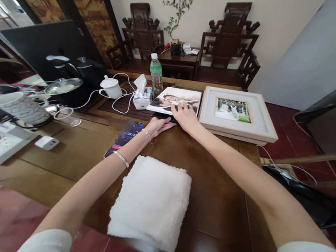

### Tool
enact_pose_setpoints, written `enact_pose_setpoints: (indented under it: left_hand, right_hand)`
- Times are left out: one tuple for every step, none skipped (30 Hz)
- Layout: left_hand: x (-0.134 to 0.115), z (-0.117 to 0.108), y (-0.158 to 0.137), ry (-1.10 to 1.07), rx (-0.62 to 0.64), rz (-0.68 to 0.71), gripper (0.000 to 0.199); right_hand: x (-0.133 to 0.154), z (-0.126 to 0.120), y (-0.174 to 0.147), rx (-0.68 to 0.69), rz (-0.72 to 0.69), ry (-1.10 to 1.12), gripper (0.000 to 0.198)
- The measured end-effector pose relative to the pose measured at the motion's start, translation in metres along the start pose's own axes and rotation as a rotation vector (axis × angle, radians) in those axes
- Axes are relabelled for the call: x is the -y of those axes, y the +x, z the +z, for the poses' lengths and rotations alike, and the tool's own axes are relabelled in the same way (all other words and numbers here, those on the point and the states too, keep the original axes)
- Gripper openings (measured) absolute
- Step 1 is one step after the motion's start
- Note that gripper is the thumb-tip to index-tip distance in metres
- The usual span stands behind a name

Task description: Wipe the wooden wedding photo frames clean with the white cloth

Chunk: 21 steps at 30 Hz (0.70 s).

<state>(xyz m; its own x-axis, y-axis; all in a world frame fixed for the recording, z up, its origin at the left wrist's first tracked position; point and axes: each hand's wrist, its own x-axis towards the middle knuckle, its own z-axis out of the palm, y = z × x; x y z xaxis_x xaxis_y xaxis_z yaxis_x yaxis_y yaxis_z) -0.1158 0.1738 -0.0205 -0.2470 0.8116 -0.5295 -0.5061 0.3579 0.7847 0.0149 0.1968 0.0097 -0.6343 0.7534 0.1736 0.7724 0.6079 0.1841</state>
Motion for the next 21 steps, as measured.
enact_pose_setpoints:
  left_hand:
    - [0.0, 0.0, 0.0, 0.019, 0.002, 0.006, 0.024]
    - [0.0, 0.001, 0.0, 0.028, 0.003, 0.012, 0.023]
    - [0.001, 0.001, 0.0, 0.031, 0.006, 0.018, 0.024]
    - [0.001, 0.001, 0.0, 0.028, 0.01, 0.023, 0.024]
    - [0.001, 0.0, 0.001, 0.025, 0.015, 0.024, 0.024]
    - [0.002, 0.0, 0.001, 0.023, 0.022, 0.024, 0.025]
    - [0.002, 0.0, 0.002, 0.022, 0.029, 0.023, 0.026]
    - [0.002, -0.001, 0.003, 0.021, 0.036, 0.023, 0.027]
    - [0.003, -0.002, 0.004, 0.018, 0.042, 0.024, 0.028]
    - [0.003, -0.002, 0.004, 0.016, 0.047, 0.025, 0.028]
    - [0.003, -0.003, 0.005, 0.015, 0.049, 0.026, 0.029]
    - [0.003, -0.003, 0.005, 0.014, 0.052, 0.025, 0.03]
    - [0.003, -0.004, 0.006, 0.015, 0.053, 0.02, 0.03]
    - [0.002, -0.004, 0.006, 0.018, 0.054, 0.014, 0.031]
    - [0.002, -0.005, 0.006, 0.023, 0.053, 0.009, 0.032]
    - [0.002, -0.005, 0.006, 0.027, 0.052, 0.006, 0.032]
    - [0.002, -0.005, 0.006, 0.031, 0.051, 0.006, 0.032]
    - [0.002, -0.006, 0.006, 0.035, 0.05, 0.01, 0.031]
    - [0.002, -0.006, 0.006, 0.041, 0.048, 0.016, 0.031]
    - [0.002, -0.007, 0.006, 0.047, 0.049, 0.022, 0.03]
    - [0.002, -0.007, 0.006, 0.054, 0.051, 0.025, 0.03]
  right_hand:
    - [0.003, -0.001, 0.0, 0.02, 0.017, 0.011, 0.056]
    - [0.005, -0.002, 0.0, 0.041, 0.029, 0.018, 0.055]
    - [0.006, -0.003, 0.0, 0.064, 0.04, 0.021, 0.056]
    - [0.005, -0.005, 0.0, 0.086, 0.045, 0.02, 0.058]
    - [0.003, -0.008, 0.001, 0.111, 0.037, 0.019, 0.059]
    - [-0.001, -0.01, 0.002, 0.142, 0.016, 0.024, 0.061]
    - [-0.006, -0.013, 0.004, 0.177, -0.02, 0.036, 0.061]
    - [-0.013, -0.016, 0.006, 0.211, -0.067, 0.055, 0.061]
    - [-0.019, -0.019, 0.007, 0.24, -0.116, 0.074, 0.06]
    - [-0.026, -0.021, 0.009, 0.256, -0.159, 0.089, 0.059]
    - [-0.031, -0.022, 0.011, 0.258, -0.194, 0.1, 0.059]
    - [-0.036, -0.022, 0.012, 0.247, -0.225, 0.109, 0.059]
    - [-0.04, -0.022, 0.013, 0.23, -0.253, 0.118, 0.06]
    - [-0.043, -0.021, 0.014, 0.215, -0.278, 0.13, 0.06]
    - [-0.044, -0.021, 0.014, 0.209, -0.298, 0.142, 0.059]
    - [-0.045, -0.02, 0.014, 0.211, -0.309, 0.15, 0.059]
    - [-0.045, -0.02, 0.013, 0.219, -0.303, 0.149, 0.058]
    - [-0.044, -0.02, 0.012, 0.231, -0.281, 0.143, 0.058]
    - [-0.042, -0.02, 0.011, 0.241, -0.253, 0.134, 0.059]
    - [-0.04, -0.02, 0.01, 0.248, -0.229, 0.127, 0.059]
    - [-0.038, -0.02, 0.01, 0.251, -0.213, 0.124, 0.059]
